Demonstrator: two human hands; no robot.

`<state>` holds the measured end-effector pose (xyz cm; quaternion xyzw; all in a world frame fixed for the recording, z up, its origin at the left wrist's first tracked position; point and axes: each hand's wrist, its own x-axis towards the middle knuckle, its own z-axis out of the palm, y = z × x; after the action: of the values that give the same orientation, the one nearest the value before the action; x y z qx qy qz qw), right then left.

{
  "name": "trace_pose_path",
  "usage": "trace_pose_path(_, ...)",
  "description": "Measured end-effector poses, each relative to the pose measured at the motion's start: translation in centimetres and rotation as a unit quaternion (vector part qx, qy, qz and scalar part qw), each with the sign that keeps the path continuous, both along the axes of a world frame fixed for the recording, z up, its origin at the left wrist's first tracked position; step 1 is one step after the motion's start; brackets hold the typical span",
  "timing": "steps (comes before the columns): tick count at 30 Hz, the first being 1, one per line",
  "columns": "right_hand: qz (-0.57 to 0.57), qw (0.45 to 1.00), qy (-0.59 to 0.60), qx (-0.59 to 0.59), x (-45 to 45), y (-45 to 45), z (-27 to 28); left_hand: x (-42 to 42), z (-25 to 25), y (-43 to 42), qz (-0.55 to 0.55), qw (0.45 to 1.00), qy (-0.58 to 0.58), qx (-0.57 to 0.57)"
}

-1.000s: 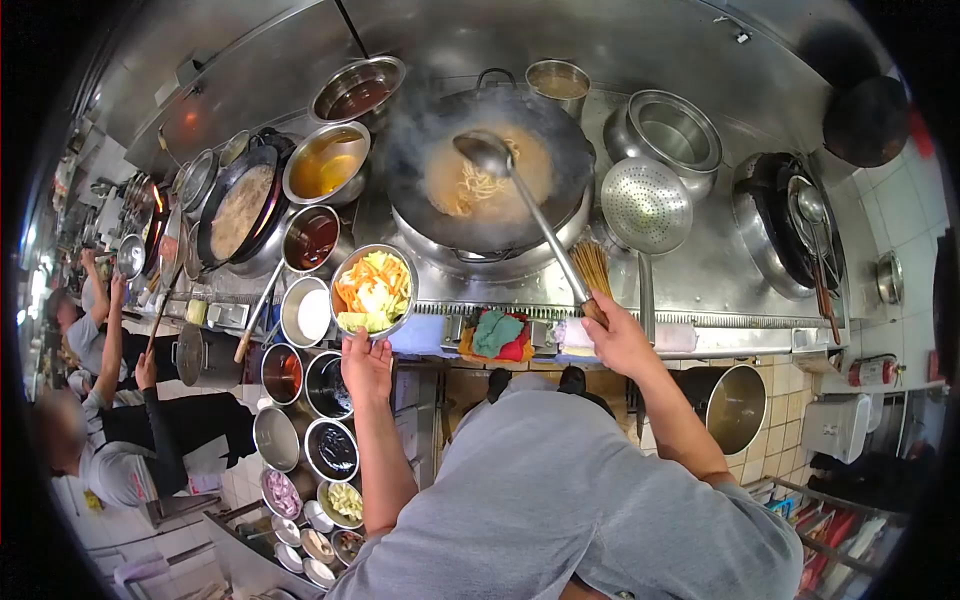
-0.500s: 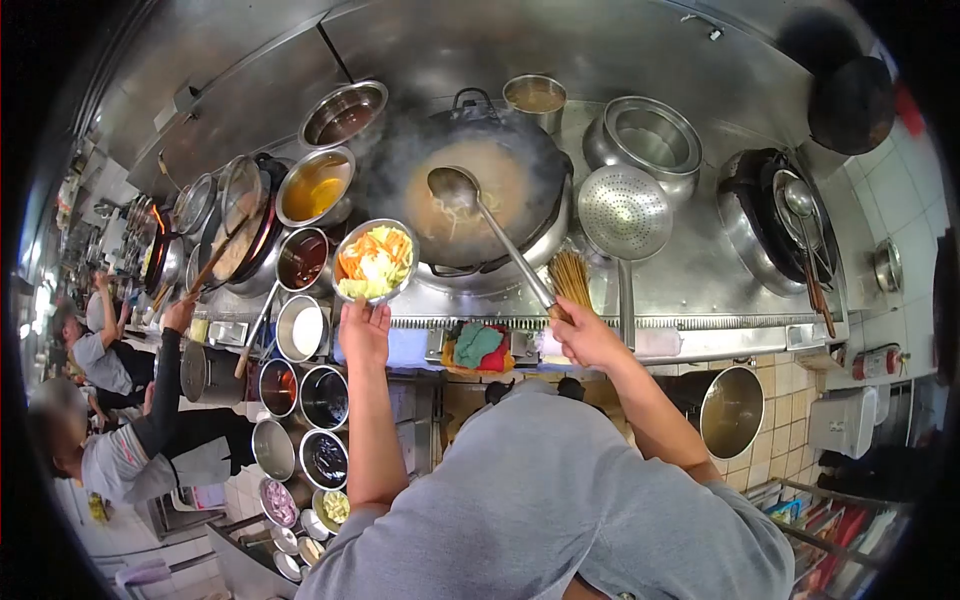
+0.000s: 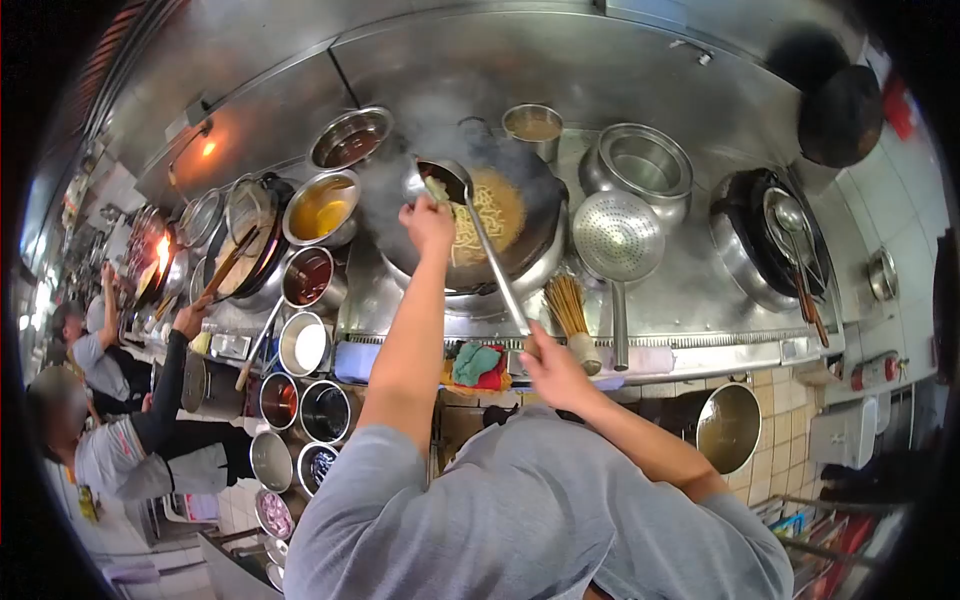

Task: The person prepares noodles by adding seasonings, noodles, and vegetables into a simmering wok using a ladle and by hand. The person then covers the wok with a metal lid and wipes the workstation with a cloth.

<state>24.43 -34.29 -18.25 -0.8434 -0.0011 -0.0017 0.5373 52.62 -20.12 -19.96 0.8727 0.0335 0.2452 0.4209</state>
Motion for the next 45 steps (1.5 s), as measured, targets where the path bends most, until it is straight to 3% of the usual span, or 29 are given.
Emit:
trace_pose_path(1,-0.003,0.998,-0.029,0.054,0.8,1.2,-1.1,-1.0,1.4,-2.3,0.054,0.994,-0.013,0.097)
trace_pose_path(2,-0.011,0.998,-0.028,0.054,1.5,1.7,-0.1,-0.1,0.2,-2.5,0.046,0.994,-0.013,0.096)
trace_pose_path(3,-0.001,0.966,0.105,0.234,2.6,1.9,1.6,1.6,-1.9,-2.2,-0.009,0.984,0.026,0.177)
trace_pose_path(4,0.009,0.884,0.233,0.405,3.5,1.6,2.6,1.8,-2.2,-2.2,-0.064,0.962,0.065,0.257)
trace_pose_path(5,0.003,0.883,0.231,0.408,4.3,1.1,2.8,2.0,-2.7,-2.3,-0.071,0.961,0.065,0.259)
trace_pose_path(7,-0.007,0.786,0.280,0.551,5.3,0.1,2.8,0.5,-1.3,-2.4,-0.118,0.945,0.117,0.283)
trace_pose_path(9,-0.009,0.768,0.285,0.573,5.7,-0.7,2.8,1.5,-2.7,-2.0,-0.130,0.933,0.104,0.318)
trace_pose_path(13,-0.050,0.801,0.277,0.529,5.7,-1.7,4.1,2.1,-2.0,-0.2,-0.131,0.936,0.113,0.308)
trace_pose_path(16,-0.060,0.914,0.248,0.316,5.7,-2.0,4.6,3.0,-0.6,1.5,-0.144,0.945,0.029,0.292)
trace_pose_path(17,-0.058,0.914,0.250,0.315,5.7,-2.2,3.6,3.2,0.0,2.0,-0.142,0.945,0.031,0.292)
trace_pose_path(18,-0.077,0.974,0.150,0.152,5.7,-2.6,2.3,3.4,0.7,2.5,-0.138,0.949,0.005,0.282)
trace_pose_path(19,-0.092,0.995,0.044,-0.017,5.5,-2.9,1.8,3.5,1.4,3.0,-0.134,0.953,-0.021,0.272)
trace_pose_path(20,-0.110,0.991,0.071,0.001,5.3,-3.5,1.4,3.4,2.3,3.4,-0.127,0.955,-0.054,0.261)
trace_pose_path(22,-0.146,0.989,-0.005,0.032,3.8,-4.9,0.8,3.2,4.2,4.9,-0.107,0.958,-0.082,0.252)
trace_pose_path(25,-0.190,0.981,-0.028,-0.012,0.3,-7.8,-0.4,3.1,4.5,8.7,-0.052,0.947,-0.219,0.229)
trace_pose_path(27,-0.199,0.980,0.000,-0.025,-2.9,-10.3,-2.6,1.1,4.3,11.9,-0.019,0.961,-0.186,0.204)
trace_pose_path(28,-0.199,0.979,0.040,-0.026,-4.3,-11.4,-4.0,-0.7,4.1,12.8,-0.040,0.996,-0.062,-0.040)
trace_pose_path(29,-0.214,0.973,0.085,0.026,-5.6,-11.7,-3.2,-2.9,3.7,13.8,-0.054,0.956,0.056,-0.284)
trace_pose_path(30,-0.225,0.962,0.131,0.077,-6.9,-12.1,-2.4,-4.9,3.3,15.0,-0.049,0.914,0.081,-0.394)
trace_pose_path(31,-0.216,0.970,0.112,-0.023,-8.4,-14.2,-5.3,-7.4,3.1,16.0,-0.040,0.897,0.105,-0.428)
trace_pose_path(33,-0.204,0.956,0.116,-0.176,-10.0,-14.6,-5.1,-12.3,1.4,17.8,-0.005,0.867,0.127,-0.481)
trace_pose_path(38,-0.147,0.962,0.085,-0.212,-11.4,-17.3,-11.1,-27.0,-0.8,17.5,0.154,0.827,0.121,-0.527)
trace_pose_path(39,-0.127,0.959,0.142,-0.209,-11.2,-18.6,-12.5,-30.2,-2.2,17.4,0.202,0.817,0.126,-0.525)
trace_pose_path(41,0.096,0.911,0.261,-0.304,-8.0,-20.0,-8.4,-37.8,-5.7,17.4,0.254,0.818,0.144,-0.497)
trace_pose_path(43,0.417,0.814,0.074,-0.397,-3.7,-28.2,-13.9,-46.4,-9.2,16.4,0.317,0.799,0.132,-0.493)
trace_pose_path(44,0.270,0.904,0.206,-0.261,-1.7,-28.3,-12.4,-50.7,-9.7,15.1,0.377,0.767,0.146,-0.498)
trace_pose_path(45,0.244,0.899,0.273,-0.241,-0.4,-21.8,-2.4,-55.1,-9.9,13.4,0.434,0.730,0.156,-0.505)
